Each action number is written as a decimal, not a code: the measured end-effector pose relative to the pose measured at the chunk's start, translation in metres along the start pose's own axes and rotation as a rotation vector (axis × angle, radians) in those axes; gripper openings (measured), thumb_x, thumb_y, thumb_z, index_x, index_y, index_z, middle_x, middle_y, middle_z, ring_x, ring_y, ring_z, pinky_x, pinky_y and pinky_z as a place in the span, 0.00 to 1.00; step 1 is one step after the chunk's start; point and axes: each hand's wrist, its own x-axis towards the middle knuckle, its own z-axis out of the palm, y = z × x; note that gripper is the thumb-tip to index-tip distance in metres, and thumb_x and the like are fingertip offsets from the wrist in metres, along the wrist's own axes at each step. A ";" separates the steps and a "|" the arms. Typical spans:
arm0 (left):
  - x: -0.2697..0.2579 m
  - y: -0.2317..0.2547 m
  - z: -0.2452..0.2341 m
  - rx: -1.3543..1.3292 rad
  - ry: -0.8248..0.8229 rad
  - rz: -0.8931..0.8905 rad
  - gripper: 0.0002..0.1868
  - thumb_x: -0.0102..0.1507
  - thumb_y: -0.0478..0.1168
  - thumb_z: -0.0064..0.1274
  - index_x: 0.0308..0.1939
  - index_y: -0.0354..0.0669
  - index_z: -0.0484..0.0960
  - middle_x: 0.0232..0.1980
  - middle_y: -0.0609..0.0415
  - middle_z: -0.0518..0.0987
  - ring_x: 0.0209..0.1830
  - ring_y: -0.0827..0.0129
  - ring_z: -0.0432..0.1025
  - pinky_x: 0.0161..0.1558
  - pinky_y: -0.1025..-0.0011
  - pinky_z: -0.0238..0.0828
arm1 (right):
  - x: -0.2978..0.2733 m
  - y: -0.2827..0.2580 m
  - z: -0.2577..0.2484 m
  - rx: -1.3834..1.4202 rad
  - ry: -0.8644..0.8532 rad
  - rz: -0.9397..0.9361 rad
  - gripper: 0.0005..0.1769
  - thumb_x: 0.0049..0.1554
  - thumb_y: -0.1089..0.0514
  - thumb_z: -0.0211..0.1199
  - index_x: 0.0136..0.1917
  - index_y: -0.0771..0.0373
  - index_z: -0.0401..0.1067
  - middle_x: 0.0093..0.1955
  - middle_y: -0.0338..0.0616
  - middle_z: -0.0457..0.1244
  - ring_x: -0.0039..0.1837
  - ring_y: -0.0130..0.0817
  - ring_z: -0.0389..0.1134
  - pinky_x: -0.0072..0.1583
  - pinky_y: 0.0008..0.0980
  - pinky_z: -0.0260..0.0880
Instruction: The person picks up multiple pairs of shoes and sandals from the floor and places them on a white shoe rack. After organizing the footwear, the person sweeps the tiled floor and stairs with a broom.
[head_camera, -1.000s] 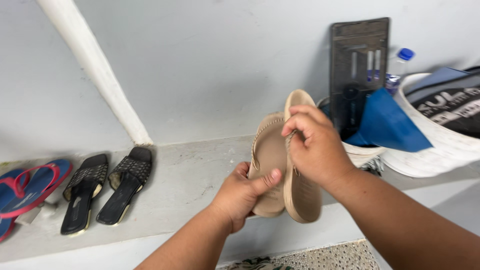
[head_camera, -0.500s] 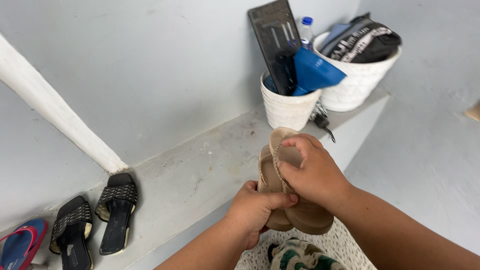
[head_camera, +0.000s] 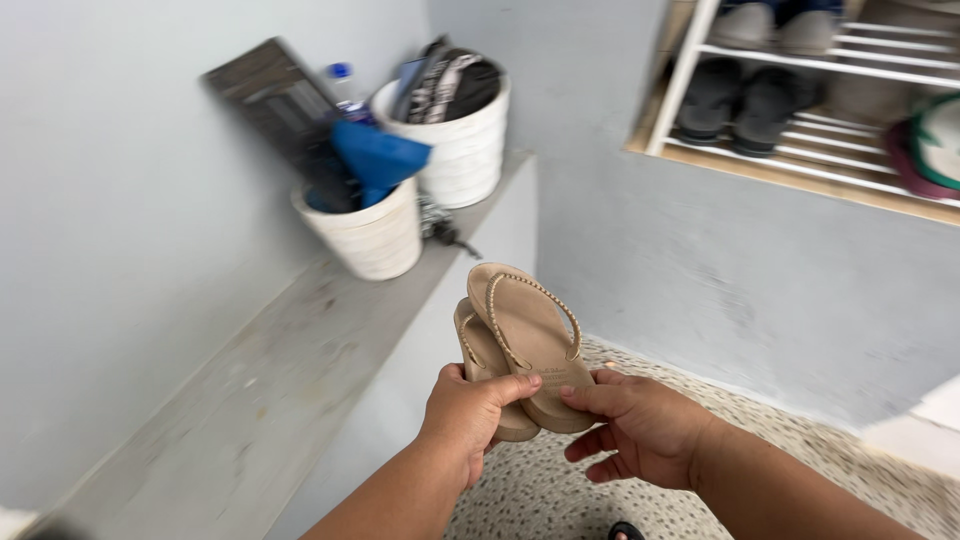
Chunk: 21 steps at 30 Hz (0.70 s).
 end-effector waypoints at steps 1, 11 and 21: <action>0.006 0.003 0.017 0.030 -0.031 -0.008 0.39 0.51 0.43 0.69 0.61 0.39 0.66 0.58 0.42 0.78 0.61 0.55 0.75 0.62 0.56 0.67 | -0.006 -0.001 -0.015 0.070 0.012 -0.021 0.26 0.58 0.46 0.64 0.65 0.58 0.63 0.52 0.42 0.64 0.45 0.35 0.68 0.42 0.36 0.71; 0.079 0.016 0.239 -0.092 -0.431 -0.181 0.31 0.57 0.36 0.63 0.62 0.46 0.68 0.58 0.51 0.78 0.56 0.64 0.74 0.56 0.65 0.74 | -0.059 -0.017 -0.214 0.525 0.276 -0.200 0.19 0.57 0.59 0.60 0.62 0.61 0.65 0.49 0.43 0.66 0.44 0.32 0.70 0.43 0.30 0.73; 0.136 0.022 0.414 -0.315 -0.625 -0.268 0.25 0.63 0.29 0.46 0.65 0.47 0.70 0.60 0.47 0.74 0.54 0.59 0.74 0.53 0.58 0.80 | -0.095 -0.031 -0.385 0.584 0.482 -0.292 0.24 0.57 0.60 0.58 0.67 0.56 0.64 0.51 0.44 0.66 0.46 0.33 0.70 0.52 0.36 0.76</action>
